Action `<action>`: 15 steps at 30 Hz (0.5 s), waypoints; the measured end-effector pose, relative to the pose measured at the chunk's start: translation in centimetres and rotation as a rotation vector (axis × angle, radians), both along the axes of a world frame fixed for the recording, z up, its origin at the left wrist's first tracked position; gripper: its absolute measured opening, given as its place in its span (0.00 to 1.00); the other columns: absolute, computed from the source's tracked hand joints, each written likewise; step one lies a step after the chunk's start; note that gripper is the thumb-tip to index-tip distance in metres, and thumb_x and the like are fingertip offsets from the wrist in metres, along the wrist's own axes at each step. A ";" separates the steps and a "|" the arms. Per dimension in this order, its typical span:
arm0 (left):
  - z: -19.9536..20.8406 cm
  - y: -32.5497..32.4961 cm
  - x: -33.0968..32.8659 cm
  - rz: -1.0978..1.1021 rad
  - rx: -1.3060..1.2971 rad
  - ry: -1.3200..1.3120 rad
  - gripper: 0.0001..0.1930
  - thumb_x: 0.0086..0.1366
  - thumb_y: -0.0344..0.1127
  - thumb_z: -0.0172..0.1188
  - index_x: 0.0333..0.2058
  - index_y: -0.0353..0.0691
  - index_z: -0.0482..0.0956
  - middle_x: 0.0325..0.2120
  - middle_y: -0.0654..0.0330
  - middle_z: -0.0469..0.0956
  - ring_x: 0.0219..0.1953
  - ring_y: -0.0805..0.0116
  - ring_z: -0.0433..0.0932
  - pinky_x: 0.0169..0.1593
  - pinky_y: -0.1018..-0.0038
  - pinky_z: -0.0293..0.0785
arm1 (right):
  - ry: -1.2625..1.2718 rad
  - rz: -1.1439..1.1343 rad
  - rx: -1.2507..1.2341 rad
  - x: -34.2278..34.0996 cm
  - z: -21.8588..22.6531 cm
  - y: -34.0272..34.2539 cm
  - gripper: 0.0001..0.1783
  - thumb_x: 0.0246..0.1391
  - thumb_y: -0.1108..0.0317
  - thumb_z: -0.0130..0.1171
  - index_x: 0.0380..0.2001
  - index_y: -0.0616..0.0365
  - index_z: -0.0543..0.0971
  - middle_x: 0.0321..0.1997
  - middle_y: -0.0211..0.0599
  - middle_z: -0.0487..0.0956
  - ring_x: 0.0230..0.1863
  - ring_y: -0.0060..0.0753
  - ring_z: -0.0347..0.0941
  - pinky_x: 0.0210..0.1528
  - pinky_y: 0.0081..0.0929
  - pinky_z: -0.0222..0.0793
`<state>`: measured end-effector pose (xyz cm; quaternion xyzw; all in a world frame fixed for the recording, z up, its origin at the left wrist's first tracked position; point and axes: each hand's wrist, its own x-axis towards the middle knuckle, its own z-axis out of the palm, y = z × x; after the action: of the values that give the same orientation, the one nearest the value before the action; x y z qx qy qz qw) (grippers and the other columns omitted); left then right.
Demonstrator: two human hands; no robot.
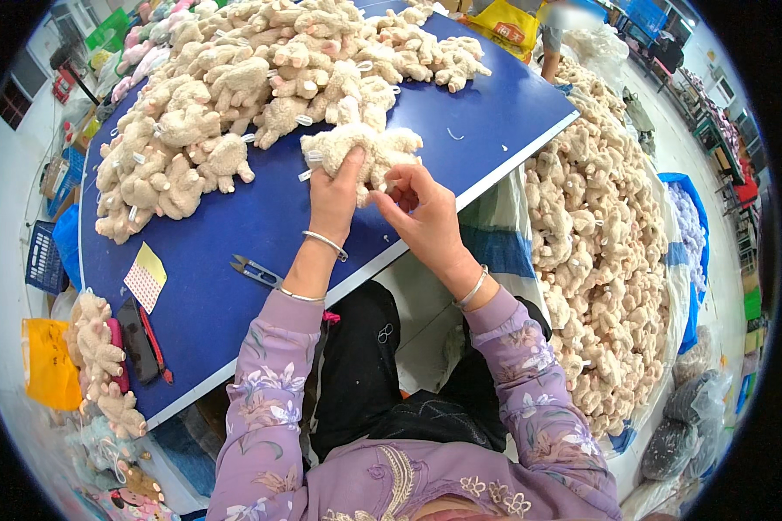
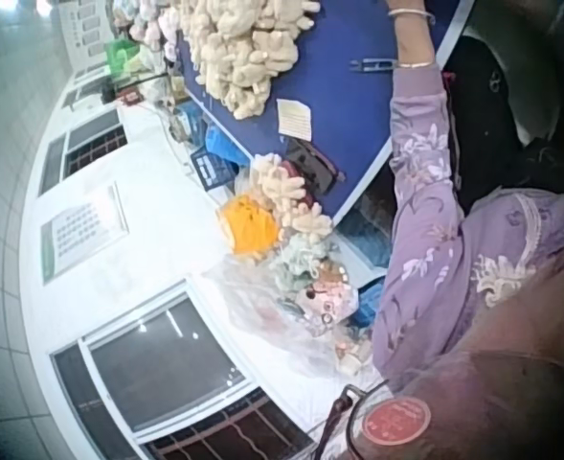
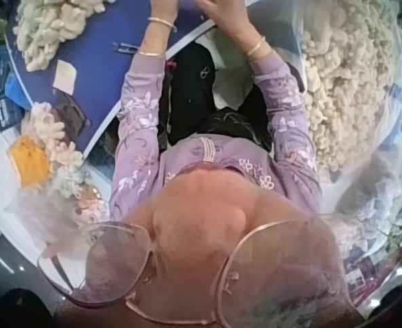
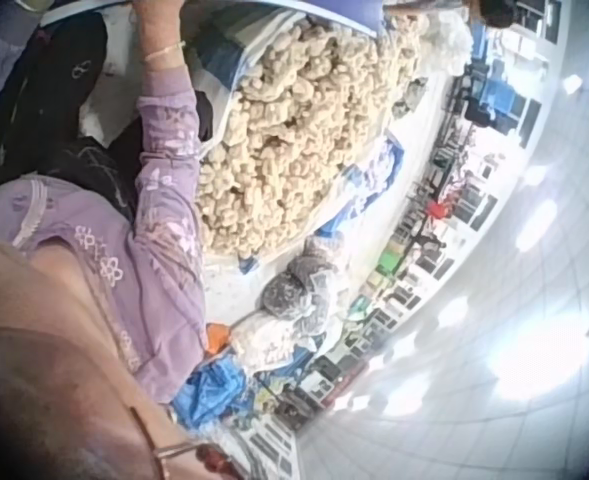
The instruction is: The person trims loose threads and excess fabric from small stuffed animal toys using scissors. They pick up each toy, snip visible threads, and place the finished items on a blue table. The process is repeated for multiple toys throughout the clip.
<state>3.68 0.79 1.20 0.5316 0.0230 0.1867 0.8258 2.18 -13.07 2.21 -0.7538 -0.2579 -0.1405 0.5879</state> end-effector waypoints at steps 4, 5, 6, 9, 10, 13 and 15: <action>0.9 0.1 -0.5 -0.049 -0.027 0.043 0.12 0.64 0.36 0.56 0.41 0.35 0.76 0.31 0.63 0.78 0.27 0.77 0.75 0.25 0.81 0.70 | -0.091 -0.049 -0.021 0.3 0.1 -0.4 0.11 0.47 0.74 0.63 0.35 0.61 0.74 0.20 0.33 0.72 0.19 0.20 0.67 0.24 0.20 0.66; 1.0 0.0 -0.5 -0.055 -0.029 0.046 0.11 0.64 0.37 0.56 0.41 0.36 0.77 0.30 0.63 0.78 0.25 0.77 0.75 0.24 0.81 0.70 | -0.056 -0.061 0.000 0.3 0.4 -0.6 0.11 0.47 0.74 0.63 0.35 0.61 0.74 0.20 0.33 0.72 0.19 0.21 0.67 0.24 0.20 0.66; 1.0 0.0 -0.5 -0.057 -0.015 0.043 0.11 0.64 0.37 0.56 0.40 0.36 0.77 0.29 0.63 0.78 0.24 0.77 0.75 0.24 0.81 0.69 | -0.023 -0.073 0.020 0.2 0.6 -0.8 0.11 0.47 0.74 0.63 0.34 0.61 0.74 0.20 0.33 0.72 0.20 0.22 0.68 0.25 0.20 0.67; 0.9 -0.2 -0.5 -0.064 0.022 0.040 0.10 0.64 0.38 0.56 0.38 0.37 0.77 0.26 0.63 0.77 0.22 0.77 0.74 0.22 0.81 0.68 | 0.011 -0.073 0.007 0.1 0.7 -1.0 0.09 0.47 0.74 0.63 0.32 0.62 0.75 0.22 0.35 0.74 0.21 0.24 0.70 0.26 0.21 0.67; 0.8 0.0 -0.5 -0.066 0.030 0.044 0.10 0.64 0.38 0.56 0.37 0.37 0.77 0.26 0.63 0.77 0.21 0.77 0.74 0.21 0.81 0.68 | 0.004 -0.076 -0.011 0.1 0.8 -1.1 0.09 0.47 0.74 0.63 0.32 0.62 0.75 0.23 0.35 0.74 0.21 0.25 0.70 0.26 0.21 0.68; 0.8 0.2 -0.5 -0.078 0.035 0.048 0.10 0.64 0.38 0.56 0.37 0.38 0.78 0.25 0.63 0.77 0.20 0.77 0.74 0.20 0.81 0.67 | -0.086 -0.050 -0.073 0.3 1.1 -1.7 0.09 0.46 0.74 0.63 0.32 0.61 0.76 0.26 0.36 0.74 0.23 0.27 0.71 0.27 0.22 0.68; 1.0 0.4 -0.6 -0.089 0.015 0.089 0.10 0.64 0.38 0.56 0.38 0.38 0.77 0.27 0.63 0.77 0.21 0.77 0.74 0.19 0.81 0.67 | -0.231 0.010 -0.127 0.7 1.1 -2.3 0.08 0.46 0.74 0.64 0.31 0.60 0.76 0.28 0.37 0.74 0.26 0.28 0.72 0.29 0.22 0.68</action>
<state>3.12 1.20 2.18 0.5459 0.0346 0.1260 0.8276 2.86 -15.37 3.28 -0.7670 -0.3358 -0.2068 0.5062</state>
